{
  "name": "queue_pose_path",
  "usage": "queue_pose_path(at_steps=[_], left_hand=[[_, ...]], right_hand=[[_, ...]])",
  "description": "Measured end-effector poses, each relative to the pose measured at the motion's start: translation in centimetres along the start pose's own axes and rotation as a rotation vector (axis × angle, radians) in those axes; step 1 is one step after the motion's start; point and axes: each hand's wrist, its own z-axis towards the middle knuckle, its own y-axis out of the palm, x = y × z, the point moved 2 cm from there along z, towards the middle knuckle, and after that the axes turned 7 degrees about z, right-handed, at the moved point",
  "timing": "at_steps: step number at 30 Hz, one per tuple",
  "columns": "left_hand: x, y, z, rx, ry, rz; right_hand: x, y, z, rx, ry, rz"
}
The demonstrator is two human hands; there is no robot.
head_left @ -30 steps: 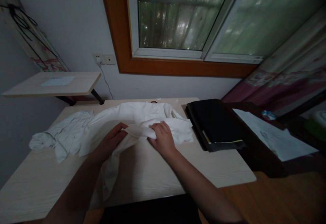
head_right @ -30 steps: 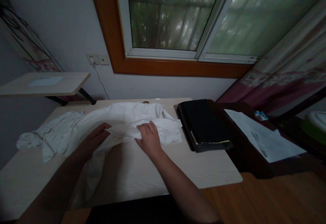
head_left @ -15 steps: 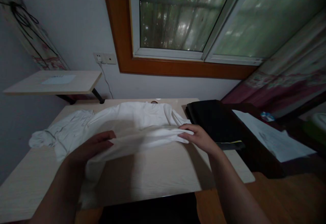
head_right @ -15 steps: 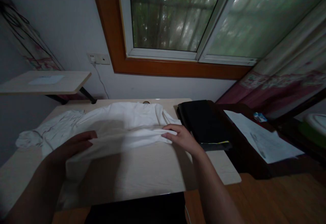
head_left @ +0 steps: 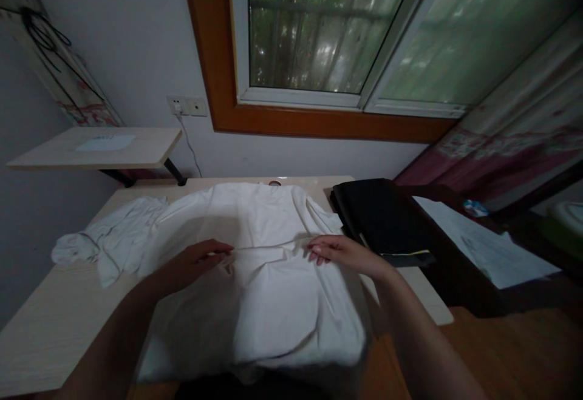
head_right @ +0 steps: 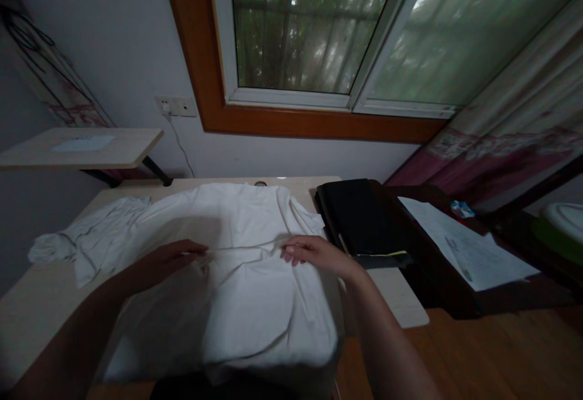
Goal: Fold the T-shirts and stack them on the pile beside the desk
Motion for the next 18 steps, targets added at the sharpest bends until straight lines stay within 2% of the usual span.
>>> queue_pose_path(at_steps=[2,4,8,12,18], left_hand=[[-1.1,1.1,0.5,0.088,0.004,0.164],[-2.0,2.2,0.5,0.121,0.052,0.321],[-3.0,3.3,-0.4,0.116,0.081,0.514],[-3.7,3.5,-1.9,0.094,0.017,0.563],[-4.4,4.4,-4.5,0.031,-0.048,0.615]], right_hand=[[0.9,0.8,1.3,0.152,-0.119,-0.202],[1.9,1.8,2.2,0.244,-0.198,-0.436],[3.2,3.6,2.3,0.206,-0.147,-0.756],[2.6,4.3,0.9,0.149,-0.077,-0.85],[1.8,4.4,-1.2,0.156,-0.077,-0.885]])
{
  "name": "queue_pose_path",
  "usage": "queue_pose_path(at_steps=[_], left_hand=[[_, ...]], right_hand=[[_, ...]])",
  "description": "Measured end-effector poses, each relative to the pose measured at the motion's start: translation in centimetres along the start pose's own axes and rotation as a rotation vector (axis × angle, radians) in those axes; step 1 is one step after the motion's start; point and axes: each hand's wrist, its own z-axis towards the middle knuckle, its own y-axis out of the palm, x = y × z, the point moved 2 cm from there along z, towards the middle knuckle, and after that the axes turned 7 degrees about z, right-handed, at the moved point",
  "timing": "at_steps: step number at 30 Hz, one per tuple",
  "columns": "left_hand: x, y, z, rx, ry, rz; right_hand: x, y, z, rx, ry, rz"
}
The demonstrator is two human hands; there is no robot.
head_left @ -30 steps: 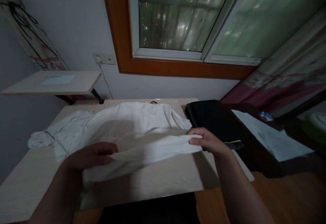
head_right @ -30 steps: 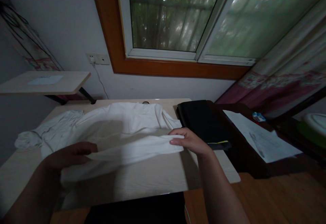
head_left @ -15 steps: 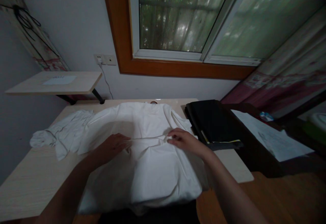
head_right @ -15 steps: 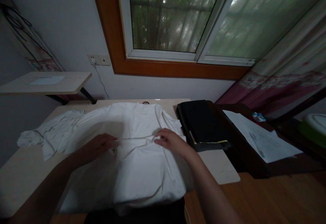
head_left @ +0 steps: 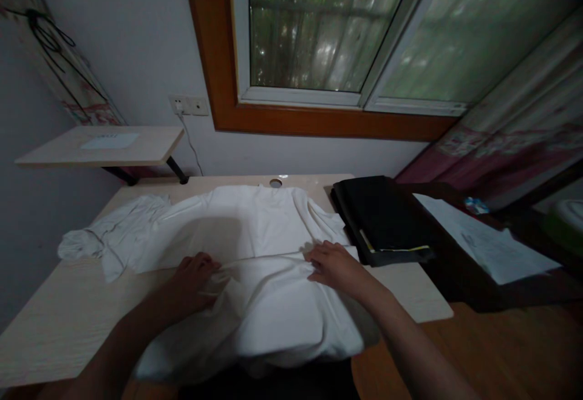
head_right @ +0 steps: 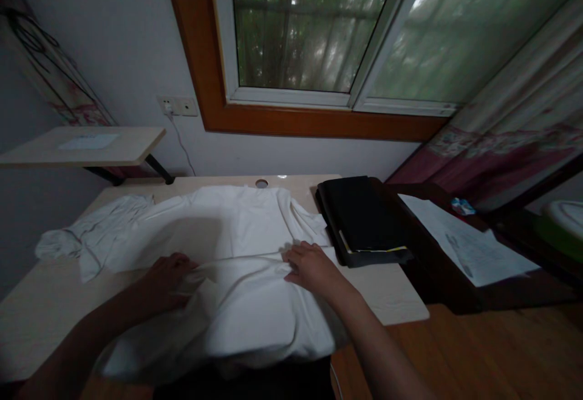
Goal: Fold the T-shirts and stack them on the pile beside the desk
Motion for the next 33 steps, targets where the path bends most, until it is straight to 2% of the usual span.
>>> queue_pose_path(at_steps=[2,4,7,9,11,14,16,19,24,28,31,33], left_hand=[[0.6,-0.2,-1.0,-0.02,-0.005,0.003],[1.3,-0.9,-1.9,-0.084,0.001,-0.046],[2.1,-2.0,-2.6,-0.221,-0.018,-0.21],[2.2,-2.4,-2.4,-0.251,-0.045,-0.296],[2.0,-2.5,-1.4,-0.166,-0.045,-0.292],[1.7,-2.1,1.2,0.071,0.006,-0.142],[1.4,-1.6,3.1,0.187,0.019,-0.018],[1.2,-1.1,5.4,0.287,-0.033,0.137],[1.1,-1.2,6.3,0.324,-0.147,0.269],[0.9,-2.1,5.0,0.196,-0.238,0.293],[0.4,-3.1,4.1,0.072,-0.289,0.249],[-0.3,-3.9,4.1,0.094,-0.303,0.219]], right_hand=[[-0.2,0.1,-0.8,-0.088,-0.028,0.116],[-0.4,0.3,-1.7,-0.232,-0.028,0.258],[-0.9,0.4,-2.6,-0.448,0.09,0.453],[-1.3,0.1,-2.4,-0.487,0.135,0.552],[-1.7,-0.4,-1.1,-0.373,0.076,0.57],[-1.6,-0.7,2.1,-0.026,-0.059,0.415],[-1.3,-0.3,4.5,0.169,-0.09,0.282],[-1.0,0.9,7.7,0.282,-0.113,0.138],[-1.2,2.1,10.2,0.321,-0.06,-0.015],[-1.7,2.5,9.2,0.333,-0.073,-0.005],[-2.0,2.3,7.8,0.255,-0.065,0.056],[-1.9,1.8,7.3,0.195,-0.05,0.117]])
